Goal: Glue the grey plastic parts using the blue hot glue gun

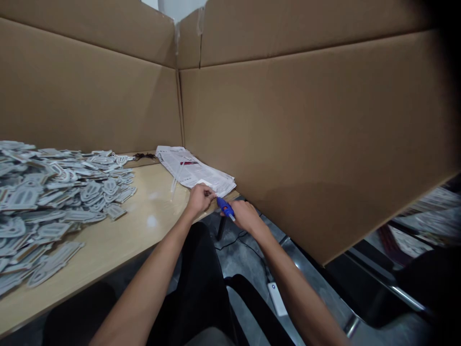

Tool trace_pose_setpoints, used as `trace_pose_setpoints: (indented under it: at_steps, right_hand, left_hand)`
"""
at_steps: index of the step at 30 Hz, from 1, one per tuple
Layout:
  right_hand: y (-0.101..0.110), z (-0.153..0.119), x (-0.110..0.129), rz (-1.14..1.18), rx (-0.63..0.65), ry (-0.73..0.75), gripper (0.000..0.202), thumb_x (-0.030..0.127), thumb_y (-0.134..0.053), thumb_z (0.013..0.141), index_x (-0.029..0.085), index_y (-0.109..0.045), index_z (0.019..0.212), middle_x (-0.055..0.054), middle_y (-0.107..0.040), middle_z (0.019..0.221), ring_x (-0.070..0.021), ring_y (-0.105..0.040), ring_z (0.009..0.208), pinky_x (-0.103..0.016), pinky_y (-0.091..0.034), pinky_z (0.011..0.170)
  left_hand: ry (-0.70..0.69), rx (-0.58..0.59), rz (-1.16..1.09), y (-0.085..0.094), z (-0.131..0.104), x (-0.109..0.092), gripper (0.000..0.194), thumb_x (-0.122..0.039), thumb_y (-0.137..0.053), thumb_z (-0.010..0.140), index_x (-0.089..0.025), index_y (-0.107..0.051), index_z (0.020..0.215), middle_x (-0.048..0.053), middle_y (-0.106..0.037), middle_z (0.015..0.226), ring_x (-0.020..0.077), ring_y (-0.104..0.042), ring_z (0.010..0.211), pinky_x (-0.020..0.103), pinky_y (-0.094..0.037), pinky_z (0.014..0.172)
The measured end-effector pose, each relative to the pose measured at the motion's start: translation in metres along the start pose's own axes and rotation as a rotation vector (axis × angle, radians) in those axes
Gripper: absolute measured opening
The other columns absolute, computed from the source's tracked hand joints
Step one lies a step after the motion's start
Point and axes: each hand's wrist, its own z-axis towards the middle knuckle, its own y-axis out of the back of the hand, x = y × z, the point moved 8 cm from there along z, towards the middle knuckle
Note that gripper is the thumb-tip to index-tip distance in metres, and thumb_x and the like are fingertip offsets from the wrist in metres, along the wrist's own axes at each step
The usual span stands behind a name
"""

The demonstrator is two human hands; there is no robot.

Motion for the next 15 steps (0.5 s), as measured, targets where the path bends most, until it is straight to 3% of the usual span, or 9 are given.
trace_pose_setpoints:
  at_steps: [9,15]
  right_hand:
    - [0.008,0.0,-0.013,-0.013,-0.014,-0.093,0.038,0.048,-0.053,0.101,0.02,-0.069,0.121,-0.017,-0.074,0.116,-0.0305,-0.071,0.11,-0.032,-0.049,0.089]
    - [0.007,0.01,-0.001,-0.068,0.036,-0.05,0.048,0.054,-0.051,0.1,0.015,-0.069,0.12,-0.021,-0.074,0.114,-0.0341,-0.071,0.109,-0.037,-0.052,0.091]
  left_hand:
    - [0.029,-0.018,-0.004,0.001,-0.001,0.0,0.007,-0.017,-0.074,0.077,-0.018,-0.077,0.071,0.006,-0.076,0.077,0.0193,-0.066,0.073,0.03,-0.048,0.071]
    - [0.054,-0.008,-0.032,0.0,0.0,0.004,0.008,-0.018,-0.074,0.077,-0.018,-0.077,0.069,0.005,-0.075,0.074,0.0191,-0.065,0.07,0.03,-0.048,0.068]
